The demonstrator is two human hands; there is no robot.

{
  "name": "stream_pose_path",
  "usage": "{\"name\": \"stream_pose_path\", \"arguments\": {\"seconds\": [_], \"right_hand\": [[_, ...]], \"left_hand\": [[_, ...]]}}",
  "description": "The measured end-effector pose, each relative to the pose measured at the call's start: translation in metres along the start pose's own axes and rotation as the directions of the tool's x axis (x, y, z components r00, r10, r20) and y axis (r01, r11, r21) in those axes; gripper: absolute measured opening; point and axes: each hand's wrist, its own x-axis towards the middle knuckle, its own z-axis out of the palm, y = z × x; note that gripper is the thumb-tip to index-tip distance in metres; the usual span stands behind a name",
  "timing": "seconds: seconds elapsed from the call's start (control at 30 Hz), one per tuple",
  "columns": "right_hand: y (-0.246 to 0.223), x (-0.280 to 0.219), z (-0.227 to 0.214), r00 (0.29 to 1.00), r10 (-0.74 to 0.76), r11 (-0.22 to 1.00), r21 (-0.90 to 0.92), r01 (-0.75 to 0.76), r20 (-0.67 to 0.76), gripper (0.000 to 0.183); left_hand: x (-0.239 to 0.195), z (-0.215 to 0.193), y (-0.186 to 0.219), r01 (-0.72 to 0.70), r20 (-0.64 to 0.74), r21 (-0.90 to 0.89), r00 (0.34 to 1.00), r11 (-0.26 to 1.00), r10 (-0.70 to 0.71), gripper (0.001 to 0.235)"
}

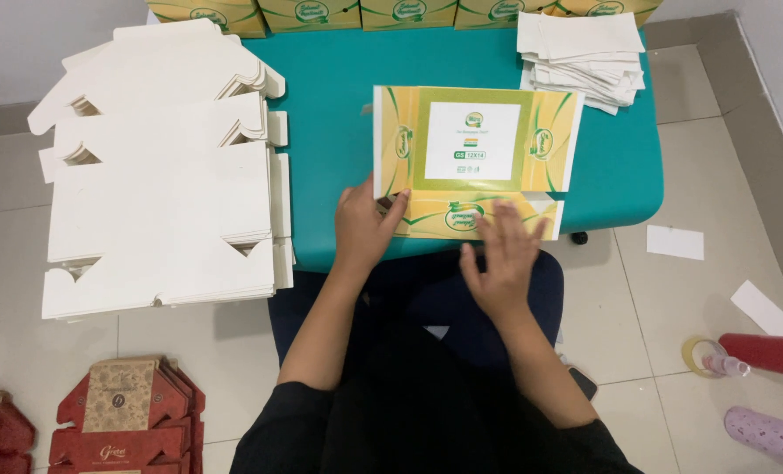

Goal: Manually folding and assembling cardboard snack boxes from flat templates.

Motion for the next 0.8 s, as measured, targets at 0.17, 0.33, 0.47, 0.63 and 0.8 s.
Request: {"name": "stream_pose_path", "arguments": {"seconds": [0.17, 0.33, 0.47, 0.63, 0.8], "right_hand": [[0.001, -0.006, 0.018, 0.988, 0.038, 0.999, 0.013, -0.040, 0.147, 0.041], [0.005, 0.008, 0.015, 0.978, 0.026, 1.000, -0.020, -0.023, 0.205, 0.040], [-0.003, 0.020, 0.015, 0.984, 0.015, 1.000, -0.017, -0.013, 0.176, 0.028], [-0.014, 0.030, 0.013, 0.990, -0.016, 1.000, -0.015, 0.019, 0.141, 0.024], [-0.018, 0.030, 0.019, 0.986, -0.061, 0.997, 0.057, 0.053, 0.155, 0.018]], "left_hand": [[-0.018, -0.012, 0.032, -0.006, -0.182, 0.133, 0.983, 0.991, 0.030, 0.063], [-0.078, 0.008, 0.041, -0.266, 0.243, 0.380, 0.953, 0.886, 0.181, 0.057], [-0.085, 0.020, 0.040, -0.344, 0.334, 0.620, 0.929, 0.705, 0.159, 0.081], [-0.076, 0.036, 0.026, -0.301, 0.245, 0.634, 0.952, 0.712, 0.184, 0.077], [-0.079, 0.035, 0.032, -0.314, 0.323, 0.676, 0.940, 0.667, 0.115, 0.077]]}}
